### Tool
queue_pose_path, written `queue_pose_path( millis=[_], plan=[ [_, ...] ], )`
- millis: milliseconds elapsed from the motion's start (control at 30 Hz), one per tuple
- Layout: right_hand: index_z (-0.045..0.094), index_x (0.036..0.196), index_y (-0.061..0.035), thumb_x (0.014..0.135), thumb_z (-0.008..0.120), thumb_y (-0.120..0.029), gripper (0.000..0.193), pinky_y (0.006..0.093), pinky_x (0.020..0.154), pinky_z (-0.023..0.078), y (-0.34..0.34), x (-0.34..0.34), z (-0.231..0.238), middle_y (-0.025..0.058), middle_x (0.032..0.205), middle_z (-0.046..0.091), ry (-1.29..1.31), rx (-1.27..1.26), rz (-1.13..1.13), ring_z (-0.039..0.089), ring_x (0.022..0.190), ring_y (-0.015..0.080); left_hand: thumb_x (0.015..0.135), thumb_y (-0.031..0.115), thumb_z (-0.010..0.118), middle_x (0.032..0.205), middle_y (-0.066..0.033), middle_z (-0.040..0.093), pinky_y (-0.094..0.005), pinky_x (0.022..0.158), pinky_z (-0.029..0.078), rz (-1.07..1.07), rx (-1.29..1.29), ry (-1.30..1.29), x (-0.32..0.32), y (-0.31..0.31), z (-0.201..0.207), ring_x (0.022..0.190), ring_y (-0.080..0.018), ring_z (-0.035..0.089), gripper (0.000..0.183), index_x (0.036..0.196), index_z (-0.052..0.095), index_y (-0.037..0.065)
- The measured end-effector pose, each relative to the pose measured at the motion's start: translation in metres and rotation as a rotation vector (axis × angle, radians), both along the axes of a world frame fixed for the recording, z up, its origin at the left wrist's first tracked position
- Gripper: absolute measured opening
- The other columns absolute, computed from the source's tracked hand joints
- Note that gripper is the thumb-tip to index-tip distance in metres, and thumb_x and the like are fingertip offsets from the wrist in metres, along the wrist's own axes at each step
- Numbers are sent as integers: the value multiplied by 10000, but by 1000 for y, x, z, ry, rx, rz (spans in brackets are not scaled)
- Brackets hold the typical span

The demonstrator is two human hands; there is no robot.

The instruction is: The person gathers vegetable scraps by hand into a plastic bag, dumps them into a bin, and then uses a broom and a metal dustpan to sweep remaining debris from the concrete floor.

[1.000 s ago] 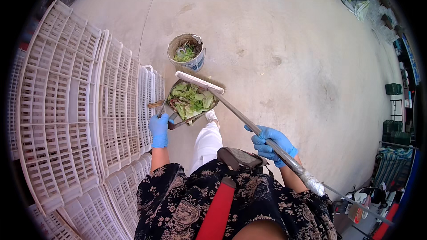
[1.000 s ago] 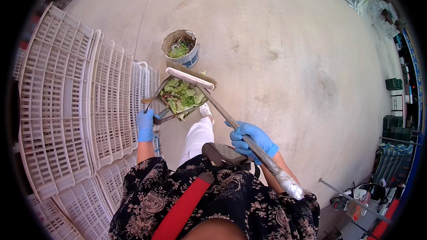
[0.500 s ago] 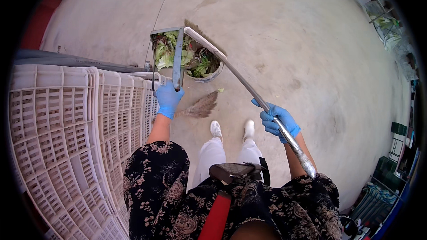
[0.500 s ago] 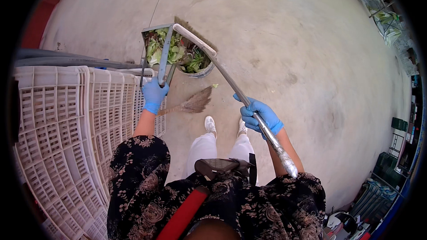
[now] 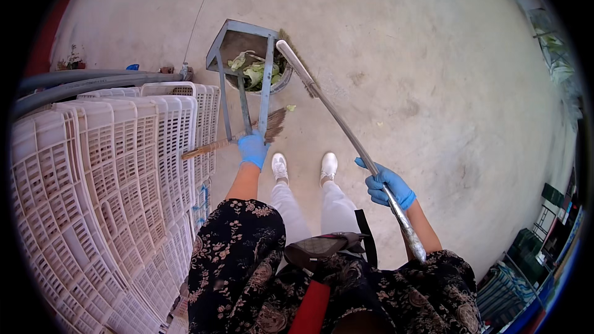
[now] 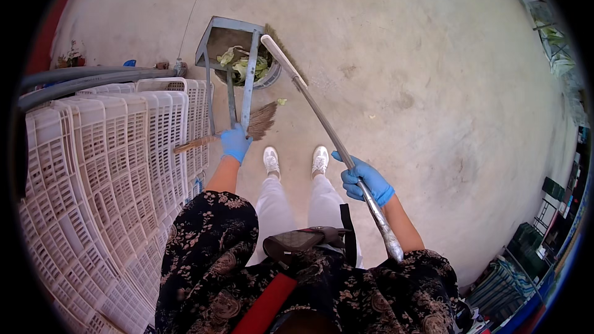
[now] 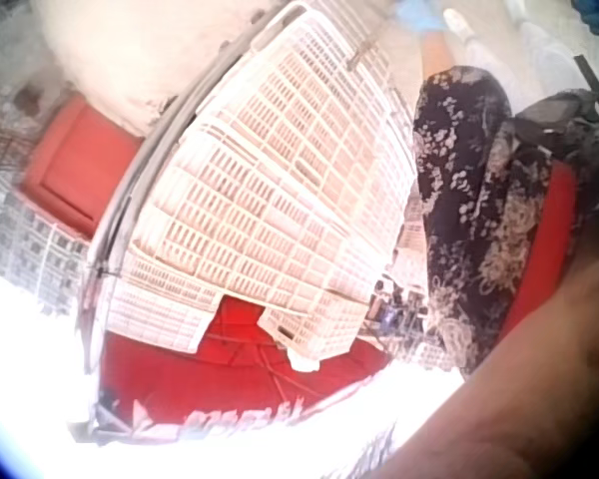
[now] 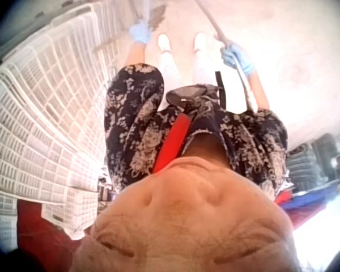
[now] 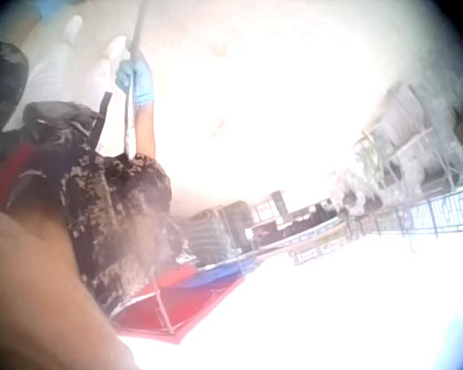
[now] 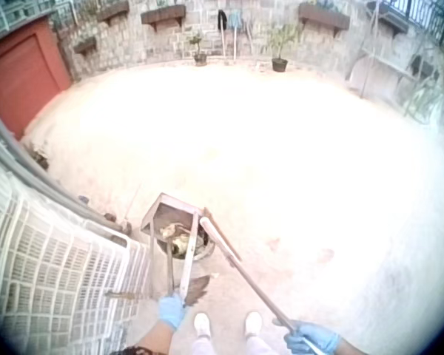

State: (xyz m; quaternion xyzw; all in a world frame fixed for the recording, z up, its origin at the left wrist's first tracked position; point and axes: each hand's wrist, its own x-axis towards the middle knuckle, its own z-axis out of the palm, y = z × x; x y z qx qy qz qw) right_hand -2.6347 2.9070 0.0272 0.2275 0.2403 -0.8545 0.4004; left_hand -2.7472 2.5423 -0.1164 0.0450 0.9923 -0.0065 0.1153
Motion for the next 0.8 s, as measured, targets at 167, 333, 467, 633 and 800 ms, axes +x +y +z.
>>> queue_pose_path(
  millis=[167,333,467,633,800],
  plan=[
    [301,1304,-71,755,399,-57,558,219,322,277,12,-4,-12,-11,541,351,-1,-110,-3,320,353,91,655,326,667,726,-180,626,-407,692,457,139,47,-124,-17,26,28,693,-324,615,416,867,547,-11],
    [302,1309,-67,744,397,-48,572,219,318,276,8,1,-17,-8,537,347,-13,-111,-47,314,349,92,666,320,644,791,-182,631,-395,681,466,219,231,-250,-27,17,0,752,-340,607,363,880,600,30],
    [247,1332,-13,736,444,-90,632,199,304,285,4,-1,-17,-10,533,353,25,-63,-95,314,330,74,693,299,619,750,-149,636,-393,684,467,309,289,-11,-13,17,-22,726,-316,611,290,846,612,54],
    [311,1301,-50,733,406,-47,576,217,308,270,5,-2,-20,-6,527,348,7,-67,-119,316,344,93,728,218,603,679,-113,640,-357,668,480,453,527,38,-13,21,-9,664,-239,623,215,816,602,22],
    [261,1320,-4,727,430,-79,621,195,295,280,-9,4,-11,-11,532,352,68,-39,-134,325,333,72,794,127,546,717,-81,653,-278,618,483,623,1146,3,-18,2,-8,646,-136,618,133,839,578,6]
  ],
)
